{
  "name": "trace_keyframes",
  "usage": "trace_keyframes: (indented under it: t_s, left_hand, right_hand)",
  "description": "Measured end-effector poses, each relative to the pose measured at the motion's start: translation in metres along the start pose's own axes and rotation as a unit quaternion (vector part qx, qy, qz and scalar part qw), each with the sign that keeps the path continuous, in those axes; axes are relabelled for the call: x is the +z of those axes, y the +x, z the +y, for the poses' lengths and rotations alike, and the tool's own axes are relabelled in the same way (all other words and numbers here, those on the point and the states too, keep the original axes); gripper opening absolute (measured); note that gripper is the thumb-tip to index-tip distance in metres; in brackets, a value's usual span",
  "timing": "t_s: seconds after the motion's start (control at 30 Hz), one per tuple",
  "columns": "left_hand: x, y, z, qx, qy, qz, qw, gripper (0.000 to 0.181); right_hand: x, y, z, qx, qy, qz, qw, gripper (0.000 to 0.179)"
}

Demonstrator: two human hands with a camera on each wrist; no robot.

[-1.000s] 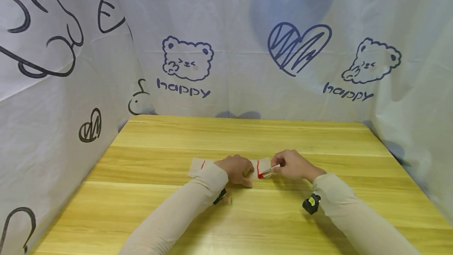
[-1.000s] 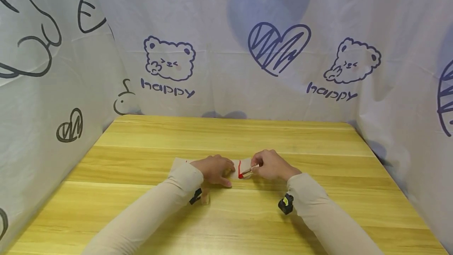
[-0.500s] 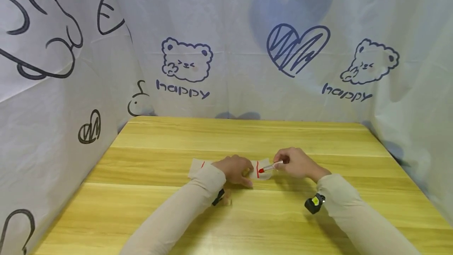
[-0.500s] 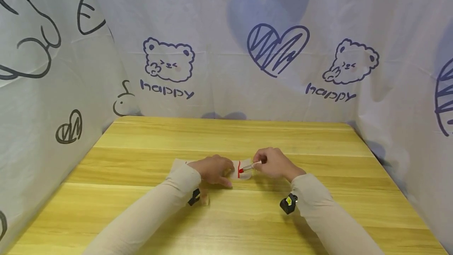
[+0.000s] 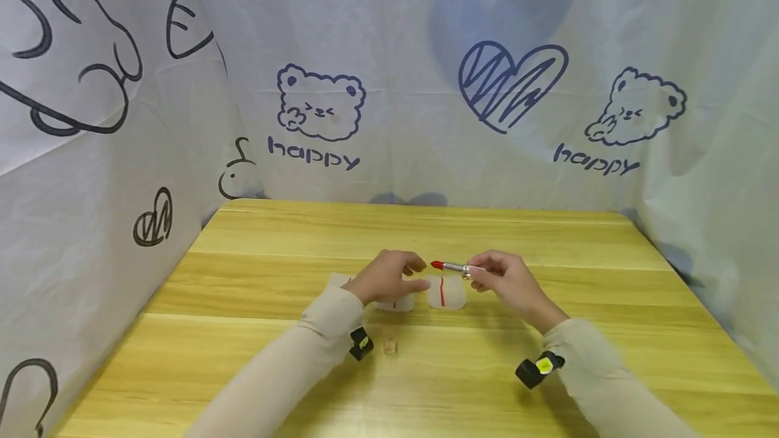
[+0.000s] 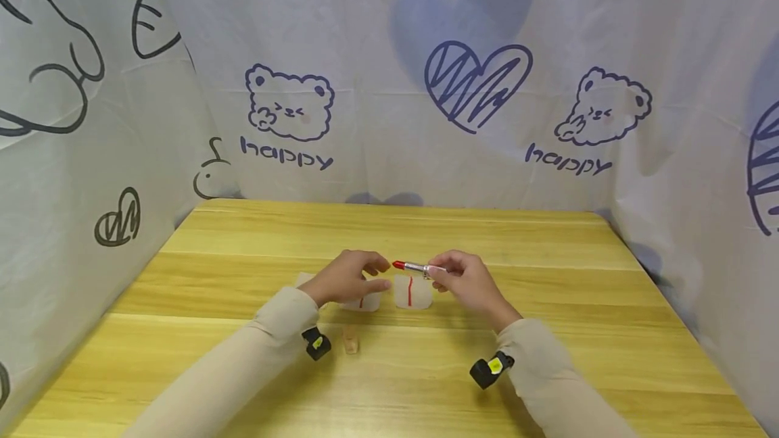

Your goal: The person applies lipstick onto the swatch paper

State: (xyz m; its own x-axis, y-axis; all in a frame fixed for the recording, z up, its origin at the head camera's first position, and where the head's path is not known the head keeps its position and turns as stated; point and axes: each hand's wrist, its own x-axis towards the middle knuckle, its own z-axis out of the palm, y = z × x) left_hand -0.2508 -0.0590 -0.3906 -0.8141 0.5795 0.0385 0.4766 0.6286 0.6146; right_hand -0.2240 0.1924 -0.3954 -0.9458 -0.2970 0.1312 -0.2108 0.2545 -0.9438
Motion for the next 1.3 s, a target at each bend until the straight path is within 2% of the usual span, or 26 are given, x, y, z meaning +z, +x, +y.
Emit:
trace_keyframes:
  t_s: [0.1,0.2,0.33,0.43,0.5,0.6,0.8,1.03,1.2,1.3]
  left_hand:
    - [0.004,-0.008,0.005,-0.01,-0.059,0.029,0.9978,0.036]
    - [0.01,-0.016,0.011,-0.022,-0.13,0.064,0.9893,0.032]
    - [0.016,-0.025,0.02,-0.029,-0.231,0.109,0.9665,0.027]
    - [0.02,-0.029,0.024,-0.007,-0.288,0.135,0.948,0.023]
    - [0.022,-0.03,0.025,0.014,-0.312,0.152,0.9378,0.024]
    - [0.025,-0.031,0.028,0.039,-0.333,0.177,0.9255,0.023]
    - [0.029,-0.033,0.032,0.04,-0.38,0.196,0.9032,0.025]
    - [0.032,-0.033,0.036,0.023,-0.425,0.214,0.8791,0.033]
    - [0.033,-0.033,0.037,0.0,-0.441,0.226,0.8689,0.032]
    - [0.033,-0.033,0.038,-0.009,-0.442,0.234,0.8657,0.031]
  right_hand:
    - [0.01,-0.003,-0.006,0.015,0.103,-0.006,0.9946,0.023]
    - [0.02,-0.005,-0.011,0.03,0.201,-0.026,0.9788,0.016]
    - [0.029,-0.007,-0.015,0.039,0.302,-0.072,0.9498,0.017]
    - [0.035,-0.007,-0.016,0.041,0.345,-0.106,0.9318,0.024]
    - [0.037,-0.006,-0.016,0.042,0.361,-0.126,0.9231,0.029]
    - [0.041,-0.006,-0.017,0.048,0.372,-0.143,0.916,0.036]
    - [0.045,-0.007,-0.019,0.064,0.378,-0.152,0.9109,0.043]
    - [0.048,-0.006,-0.022,0.07,0.367,-0.146,0.9159,0.041]
    - [0.049,-0.006,-0.023,0.071,0.363,-0.138,0.9189,0.038]
    - [0.049,-0.006,-0.023,0.065,0.358,-0.133,0.9221,0.037]
